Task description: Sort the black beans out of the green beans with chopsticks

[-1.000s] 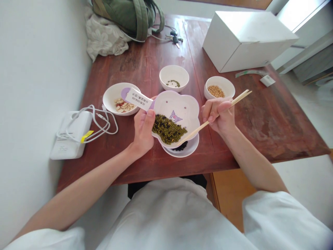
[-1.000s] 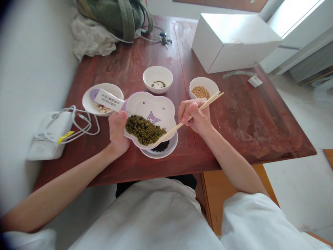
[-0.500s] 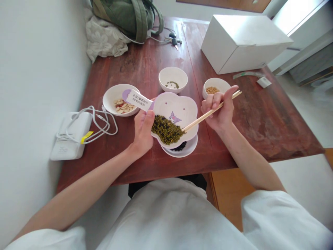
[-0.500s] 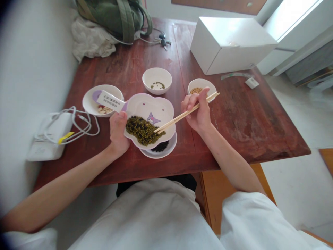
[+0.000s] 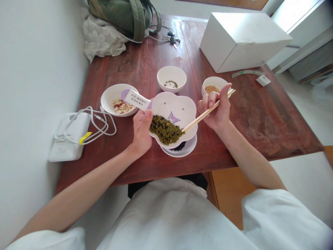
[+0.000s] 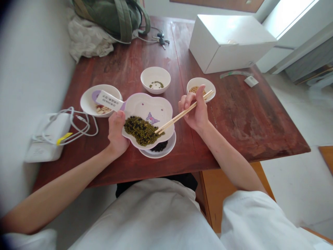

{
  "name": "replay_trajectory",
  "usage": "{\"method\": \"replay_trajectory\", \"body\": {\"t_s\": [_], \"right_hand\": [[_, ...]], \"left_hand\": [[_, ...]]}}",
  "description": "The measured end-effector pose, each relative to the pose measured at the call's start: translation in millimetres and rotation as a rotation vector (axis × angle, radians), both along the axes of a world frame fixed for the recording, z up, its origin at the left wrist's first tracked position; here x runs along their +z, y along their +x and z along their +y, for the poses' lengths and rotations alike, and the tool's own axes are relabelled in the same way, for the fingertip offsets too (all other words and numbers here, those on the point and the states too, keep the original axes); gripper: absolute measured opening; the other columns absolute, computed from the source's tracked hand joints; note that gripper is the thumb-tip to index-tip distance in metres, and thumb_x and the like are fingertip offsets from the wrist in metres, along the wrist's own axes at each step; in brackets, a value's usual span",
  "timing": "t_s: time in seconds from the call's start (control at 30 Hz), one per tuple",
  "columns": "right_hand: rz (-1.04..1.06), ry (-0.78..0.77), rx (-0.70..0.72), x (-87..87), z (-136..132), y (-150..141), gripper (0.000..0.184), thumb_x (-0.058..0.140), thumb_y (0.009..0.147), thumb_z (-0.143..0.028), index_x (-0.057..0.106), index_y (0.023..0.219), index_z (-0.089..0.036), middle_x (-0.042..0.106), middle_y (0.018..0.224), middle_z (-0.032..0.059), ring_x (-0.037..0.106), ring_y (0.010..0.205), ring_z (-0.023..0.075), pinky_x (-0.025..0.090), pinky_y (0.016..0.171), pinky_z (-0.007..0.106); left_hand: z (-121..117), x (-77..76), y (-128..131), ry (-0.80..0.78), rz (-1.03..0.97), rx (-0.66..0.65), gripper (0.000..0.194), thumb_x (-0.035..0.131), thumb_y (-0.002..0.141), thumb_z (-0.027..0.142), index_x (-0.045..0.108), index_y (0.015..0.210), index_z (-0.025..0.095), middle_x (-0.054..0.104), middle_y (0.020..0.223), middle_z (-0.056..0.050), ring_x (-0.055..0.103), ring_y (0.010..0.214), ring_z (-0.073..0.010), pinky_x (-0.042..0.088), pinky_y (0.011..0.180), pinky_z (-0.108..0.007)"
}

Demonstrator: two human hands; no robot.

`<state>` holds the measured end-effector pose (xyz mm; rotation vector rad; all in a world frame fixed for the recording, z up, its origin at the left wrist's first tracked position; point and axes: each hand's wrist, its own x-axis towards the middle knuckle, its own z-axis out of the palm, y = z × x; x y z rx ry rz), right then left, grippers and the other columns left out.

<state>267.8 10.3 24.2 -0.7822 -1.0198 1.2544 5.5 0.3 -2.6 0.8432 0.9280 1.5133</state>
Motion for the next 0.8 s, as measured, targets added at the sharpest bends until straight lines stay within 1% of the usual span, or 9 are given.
{"method": "replay_trajectory", "body": {"t_s": [0.1, 0.17, 0.27, 0.37, 0.47, 0.57, 0.63, 0.73, 0.8], "right_hand": [[0.020, 0.010, 0.003, -0.3, 1, -1, 0.080, 0.062, 0.093, -0.092, 0.051, 0.051, -0.025, 0.036, 0.047, -0.0031, 0.026, 0.041, 0.0114, 0.022, 0.045, 0.036], [0.029, 0.009, -0.008, 0.0, 1, -2, 0.080, 0.061, 0.093, -0.093, 0.052, 0.051, -0.026, 0.036, 0.046, -0.0032, 0.025, 0.041, 0.0113, 0.020, 0.044, 0.036], [0.018, -0.015, -0.037, 0.8, 1, -4, 0.082, 0.059, 0.091, -0.096, 0.049, 0.050, -0.025, 0.035, 0.046, -0.0032, 0.024, 0.041, 0.0112, 0.017, 0.043, 0.036], [0.006, -0.034, -0.057, 1.9, 0, -6, 0.084, 0.055, 0.092, -0.097, 0.047, 0.050, -0.025, 0.034, 0.047, -0.0031, 0.025, 0.041, 0.0108, 0.018, 0.042, 0.035], [0.018, -0.018, -0.048, 2.9, -1, -8, 0.085, 0.055, 0.091, -0.098, 0.046, 0.050, -0.025, 0.036, 0.046, -0.0031, 0.026, 0.040, 0.0102, 0.019, 0.042, 0.034], [0.016, -0.024, -0.037, 3.4, -2, -10, 0.085, 0.058, 0.090, -0.098, 0.047, 0.048, -0.024, 0.039, 0.044, -0.0023, 0.028, 0.039, 0.0102, 0.019, 0.040, 0.033], [0.011, -0.045, -0.036, 3.3, -3, -12, 0.085, 0.058, 0.092, -0.096, 0.049, 0.047, -0.024, 0.040, 0.045, -0.0015, 0.030, 0.039, 0.0104, 0.020, 0.040, 0.033], [0.025, -0.063, -0.030, 2.6, -4, -13, 0.084, 0.058, 0.094, -0.093, 0.050, 0.047, -0.025, 0.041, 0.046, -0.0010, 0.033, 0.039, 0.0106, 0.023, 0.039, 0.033], [0.027, -0.062, -0.025, 2.2, -5, -13, 0.083, 0.057, 0.094, -0.094, 0.051, 0.048, -0.025, 0.041, 0.047, -0.0007, 0.035, 0.039, 0.0108, 0.025, 0.038, 0.033]], "left_hand": [[0, -1.4, 0, 0.069, 0.045, -0.020, 0.024, 0.086, 0.097, 0.036, 0.072, 0.084, 0.020, 0.080, 0.107, -0.007, 0.069, 0.146, -0.0344, 0.070, 0.108, -0.043], [0, -1.7, 0, 0.083, 0.053, -0.017, 0.026, 0.086, 0.097, 0.037, 0.072, 0.083, 0.020, 0.080, 0.106, -0.007, 0.068, 0.146, -0.0342, 0.070, 0.109, -0.042], [0, -1.2, 0, 0.053, 0.042, -0.003, 0.021, 0.086, 0.097, 0.034, 0.074, 0.086, 0.020, 0.081, 0.109, -0.007, 0.067, 0.150, -0.0343, 0.070, 0.110, -0.042], [-1, -0.6, 1, -0.007, 0.019, -0.006, 0.012, 0.084, 0.098, 0.030, 0.078, 0.097, 0.020, 0.081, 0.118, -0.006, 0.063, 0.156, -0.0343, 0.070, 0.112, -0.043], [-3, 0.7, 1, -0.043, 0.014, 0.008, 0.014, 0.085, 0.097, 0.031, 0.080, 0.104, 0.020, 0.081, 0.126, -0.005, 0.060, 0.159, -0.0345, 0.069, 0.114, -0.044], [-3, 4.2, 1, -0.057, 0.027, 0.024, 0.013, 0.086, 0.096, 0.029, 0.079, 0.098, 0.019, 0.081, 0.125, -0.005, 0.059, 0.159, -0.0354, 0.068, 0.115, -0.043], [-3, 6.3, 1, -0.050, 0.034, 0.008, 0.013, 0.085, 0.096, 0.029, 0.079, 0.094, 0.018, 0.082, 0.121, -0.007, 0.061, 0.157, -0.0364, 0.069, 0.114, -0.044], [-2, 6.2, 1, -0.005, 0.050, -0.018, 0.015, 0.083, 0.097, 0.031, 0.079, 0.091, 0.018, 0.082, 0.115, -0.008, 0.064, 0.153, -0.0361, 0.070, 0.110, -0.044], [-1, 4.8, 1, 0.021, 0.061, -0.010, 0.016, 0.083, 0.098, 0.032, 0.078, 0.089, 0.018, 0.081, 0.113, -0.008, 0.066, 0.151, -0.0348, 0.070, 0.108, -0.042]]}}
